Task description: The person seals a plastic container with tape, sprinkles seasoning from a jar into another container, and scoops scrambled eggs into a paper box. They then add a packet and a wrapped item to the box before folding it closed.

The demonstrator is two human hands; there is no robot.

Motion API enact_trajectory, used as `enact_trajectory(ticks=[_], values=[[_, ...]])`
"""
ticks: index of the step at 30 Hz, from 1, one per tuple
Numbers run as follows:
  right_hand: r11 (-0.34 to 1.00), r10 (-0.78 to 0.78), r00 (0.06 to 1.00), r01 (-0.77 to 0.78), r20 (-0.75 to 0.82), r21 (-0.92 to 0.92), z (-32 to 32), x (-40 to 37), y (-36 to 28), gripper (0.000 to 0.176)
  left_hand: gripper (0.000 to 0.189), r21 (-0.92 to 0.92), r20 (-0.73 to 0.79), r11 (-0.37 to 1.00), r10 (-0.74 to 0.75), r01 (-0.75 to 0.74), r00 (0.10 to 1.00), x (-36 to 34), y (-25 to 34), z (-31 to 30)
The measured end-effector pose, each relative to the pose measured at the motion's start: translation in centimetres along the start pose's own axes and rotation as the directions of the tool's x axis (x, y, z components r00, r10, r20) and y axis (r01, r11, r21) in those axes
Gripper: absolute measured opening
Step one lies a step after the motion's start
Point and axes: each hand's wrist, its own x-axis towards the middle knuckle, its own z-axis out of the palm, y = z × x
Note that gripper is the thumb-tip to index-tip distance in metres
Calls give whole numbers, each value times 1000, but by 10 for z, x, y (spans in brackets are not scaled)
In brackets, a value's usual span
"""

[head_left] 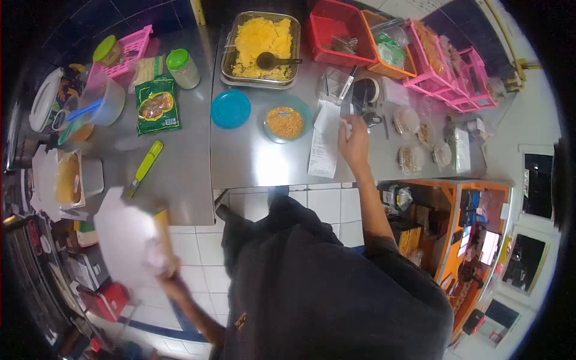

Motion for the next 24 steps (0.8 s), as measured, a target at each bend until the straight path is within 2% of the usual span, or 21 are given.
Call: enact_trajectory(ticks=[1, 3, 4, 5, 6, 7, 9, 10, 11, 13, 14, 15, 16, 17, 19, 20, 21, 22, 23, 24], values=[[1000, -1, 1000, 1, 4, 22, 3, 19, -3, 17, 62, 61, 73, 998, 19, -24, 997, -16, 4, 47], [983, -5, 1000, 1, 24, 184, 10, 61, -16, 15, 44, 17, 168, 998, 63, -66, 984, -19, -43, 67], [978, -22, 1000, 17, 22, 209, 16, 82, -22, 15, 47, 181, 209, 982, 21, -60, 978, -27, -48, 89], [972, -143, 990, 136, 20, 193, 23, 104, -30, 14, 51, 337, 237, 939, -24, -59, 971, -36, -51, 117], [951, -261, 965, 254, 17, 175, 32, 124, -39, 14, 55, 61, 204, 998, -30, 18, 979, -45, -52, 147], [944, -273, 962, 266, 9, 196, 42, 139, -50, 14, 58, -220, 182, 972, -46, 86, 982, -51, -52, 172], [924, -362, 926, 341, 111, 171, 61, 167, -71, 16, 61, -154, 212, 981, -86, 121, 973, -55, -51, 205], [903, -422, 897, 401, 135, 154, 76, 179, -77, 20, 61, 0, 244, 999, -52, 54, 968, -52, -62, 210], [898, -430, 893, 409, 131, 162, 89, 186, -80, 20, 65, -1, 242, 998, -66, 69, 968, -44, -74, 215], [797, -477, 784, 576, 398, -180, 108, 200, -86, 23, 71, 4, 242, 974, -219, 225, 945, -52, -38, 244], [735, -399, 749, 606, 530, -304, 119, 205, -86, 21, 71, 2, 241, 974, -220, 226, 945, -52, -32, 252], [734, -396, 747, 607, 534, -305, 126, 203, -83, 21, 72, 87, 223, 973, -227, 212, 948, -51, -29, 257], [645, -460, 712, 678, 530, -352, 131, 203, -78, 21, 72, 166, 208, 966, -231, 198, 951, -48, -27, 262], [541, -524, 667, 741, 530, -397, 135, 208, -73, 21, 72, 154, 209, 967, -233, 204, 950, -40, -31, 262], [502, -541, 631, 773, 557, -388, 134, 209, -72, 19, 75, 315, 355, 943, -220, 106, 909, -27, -31, 256], [476, -553, 601, 796, 577, -373, 134, 208, -73, 18, 66, 323, 273, 945, -153, 59, 950, -31, -30, 260], [470, -556, 594, 802, 582, -369, 135, 208, -73, 18, 66, 318, 267, 946, -157, 66, 951, -30, -9, 259], [469, -589, 582, 811, 560, -350, 134, 210, -72, 16, 54, 685, 339, 727, -259, -48, 904, -25, 16, 258], [469, -619, 572, 819, 539, -330, 132, 210, -72, 15, 48, 903, 355, 376, -386, -206, 851, -24, 40, 258], [464, -618, 568, 822, 543, -331, 130, 208, -75, 15, 40, 906, 391, 321, -391, -274, 833, -28, 58, 260]])
